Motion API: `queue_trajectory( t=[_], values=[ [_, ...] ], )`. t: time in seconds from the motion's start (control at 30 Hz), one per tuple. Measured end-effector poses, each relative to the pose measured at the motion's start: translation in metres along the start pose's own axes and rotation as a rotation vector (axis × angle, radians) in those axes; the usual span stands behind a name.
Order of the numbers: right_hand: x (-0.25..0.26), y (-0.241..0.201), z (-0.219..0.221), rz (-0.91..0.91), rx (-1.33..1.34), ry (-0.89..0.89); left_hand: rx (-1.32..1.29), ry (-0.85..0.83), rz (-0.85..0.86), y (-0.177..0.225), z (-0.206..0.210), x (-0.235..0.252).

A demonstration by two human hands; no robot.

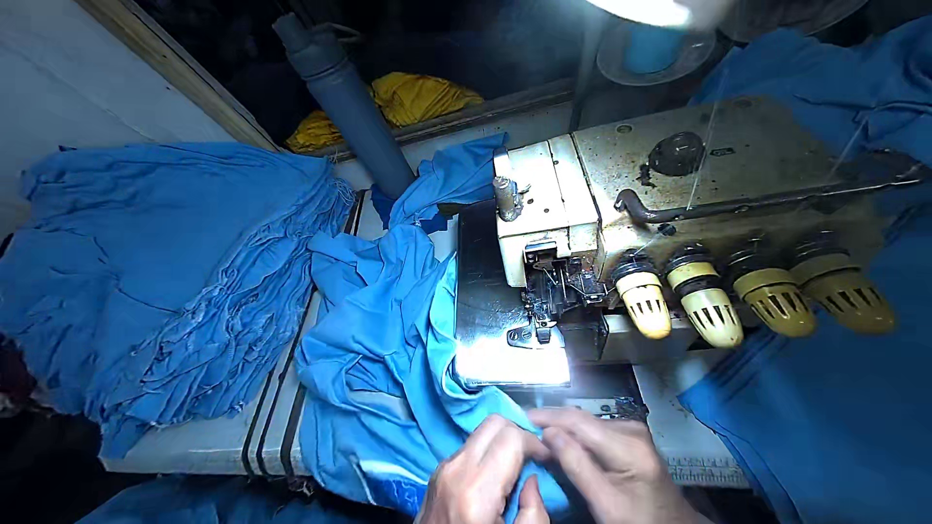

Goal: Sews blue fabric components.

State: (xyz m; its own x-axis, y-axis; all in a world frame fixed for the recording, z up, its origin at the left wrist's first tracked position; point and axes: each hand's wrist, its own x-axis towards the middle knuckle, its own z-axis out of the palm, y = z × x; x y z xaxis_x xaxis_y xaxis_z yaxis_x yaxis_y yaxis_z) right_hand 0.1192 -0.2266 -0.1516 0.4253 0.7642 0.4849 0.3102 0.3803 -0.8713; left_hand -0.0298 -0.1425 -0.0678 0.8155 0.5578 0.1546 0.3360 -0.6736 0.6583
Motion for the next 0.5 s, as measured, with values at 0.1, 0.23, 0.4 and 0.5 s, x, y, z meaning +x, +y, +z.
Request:
queue_trajectory(
  t=[0.1,0.23,0.4,0.5],
  values=[
    [0.0,0.009,-0.037,0.046,-0.183,0.219,0.207,0.143,0.06,-0.026,-0.012,0.006],
    [-0.006,-0.008,-0.053,0.132,-0.154,0.291,0.342,0.242,0.147,-0.076,-0.018,0.019],
    [-0.014,-0.009,-0.045,0.216,0.043,0.309,0.142,0.246,0.183,-0.08,-0.036,0.019],
    [-0.014,-0.01,-0.048,0.197,0.018,0.316,0.143,0.263,0.182,-0.084,-0.056,0.018]
  ],
)
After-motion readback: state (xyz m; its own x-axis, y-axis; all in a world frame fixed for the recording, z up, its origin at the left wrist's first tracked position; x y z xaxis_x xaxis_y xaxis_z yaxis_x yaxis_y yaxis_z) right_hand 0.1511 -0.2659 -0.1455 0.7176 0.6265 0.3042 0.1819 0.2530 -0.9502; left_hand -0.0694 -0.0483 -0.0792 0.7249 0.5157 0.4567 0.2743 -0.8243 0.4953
